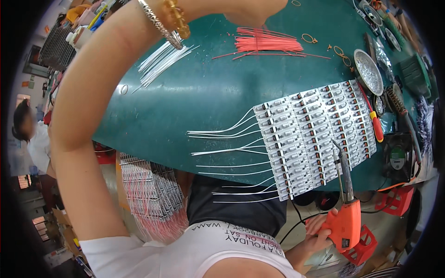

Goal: The person uses a soldering iron to attach white and red wires to a grid of electronic components on a green workbench. They repeatedly pick up wires, position them on the component terminals, and apply the soldering iron to secure the connections.

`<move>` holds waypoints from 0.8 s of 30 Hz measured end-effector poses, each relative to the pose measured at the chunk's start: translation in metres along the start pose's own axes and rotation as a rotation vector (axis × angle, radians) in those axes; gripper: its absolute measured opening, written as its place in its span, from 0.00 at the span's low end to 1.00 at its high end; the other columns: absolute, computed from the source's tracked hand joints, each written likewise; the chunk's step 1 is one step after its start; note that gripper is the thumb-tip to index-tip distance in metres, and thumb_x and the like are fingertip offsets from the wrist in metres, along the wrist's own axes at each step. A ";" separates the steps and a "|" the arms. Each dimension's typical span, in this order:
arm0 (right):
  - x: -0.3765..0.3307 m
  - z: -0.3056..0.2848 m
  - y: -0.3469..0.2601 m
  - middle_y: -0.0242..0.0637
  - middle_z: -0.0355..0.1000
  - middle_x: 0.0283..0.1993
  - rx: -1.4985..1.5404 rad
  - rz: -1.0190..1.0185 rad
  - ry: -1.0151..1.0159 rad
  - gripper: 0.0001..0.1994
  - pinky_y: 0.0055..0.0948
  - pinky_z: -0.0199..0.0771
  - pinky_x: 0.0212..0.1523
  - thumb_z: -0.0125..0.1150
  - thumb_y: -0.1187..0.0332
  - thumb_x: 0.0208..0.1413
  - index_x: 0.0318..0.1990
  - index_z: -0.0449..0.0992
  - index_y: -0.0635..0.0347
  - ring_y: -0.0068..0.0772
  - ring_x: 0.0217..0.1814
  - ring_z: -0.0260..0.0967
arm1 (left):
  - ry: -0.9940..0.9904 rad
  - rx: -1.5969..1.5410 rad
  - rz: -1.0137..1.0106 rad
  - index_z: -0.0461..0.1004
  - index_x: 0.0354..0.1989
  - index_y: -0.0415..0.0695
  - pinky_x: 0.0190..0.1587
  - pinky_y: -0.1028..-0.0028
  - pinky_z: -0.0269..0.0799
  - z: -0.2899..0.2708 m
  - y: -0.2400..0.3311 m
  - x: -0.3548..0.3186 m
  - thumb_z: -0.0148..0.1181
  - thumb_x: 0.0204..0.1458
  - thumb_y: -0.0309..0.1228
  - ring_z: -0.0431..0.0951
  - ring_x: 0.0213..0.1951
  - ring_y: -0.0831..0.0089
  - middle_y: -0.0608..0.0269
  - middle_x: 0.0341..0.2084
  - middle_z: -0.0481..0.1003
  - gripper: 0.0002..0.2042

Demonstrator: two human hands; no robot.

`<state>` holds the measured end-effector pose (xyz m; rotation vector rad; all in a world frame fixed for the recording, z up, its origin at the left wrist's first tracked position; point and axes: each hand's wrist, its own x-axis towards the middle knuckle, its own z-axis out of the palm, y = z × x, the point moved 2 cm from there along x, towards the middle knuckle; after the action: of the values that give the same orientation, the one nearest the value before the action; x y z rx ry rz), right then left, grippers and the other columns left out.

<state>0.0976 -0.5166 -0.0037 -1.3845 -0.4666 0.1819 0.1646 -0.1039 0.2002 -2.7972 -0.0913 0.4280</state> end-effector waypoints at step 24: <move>-0.001 0.006 -0.006 0.29 0.58 0.13 0.020 -0.062 0.009 0.34 0.22 0.60 0.15 0.57 0.51 0.62 0.61 0.59 0.75 0.20 0.10 0.53 | 0.090 -0.146 0.121 0.78 0.29 0.38 0.32 0.61 0.76 0.111 0.035 0.021 0.58 0.49 0.25 0.80 0.30 0.55 0.48 0.25 0.78 0.04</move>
<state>0.0933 -0.5124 0.0023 -1.3491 -0.4985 0.1300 0.1519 -0.1027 0.0825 -2.9713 0.0696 0.3354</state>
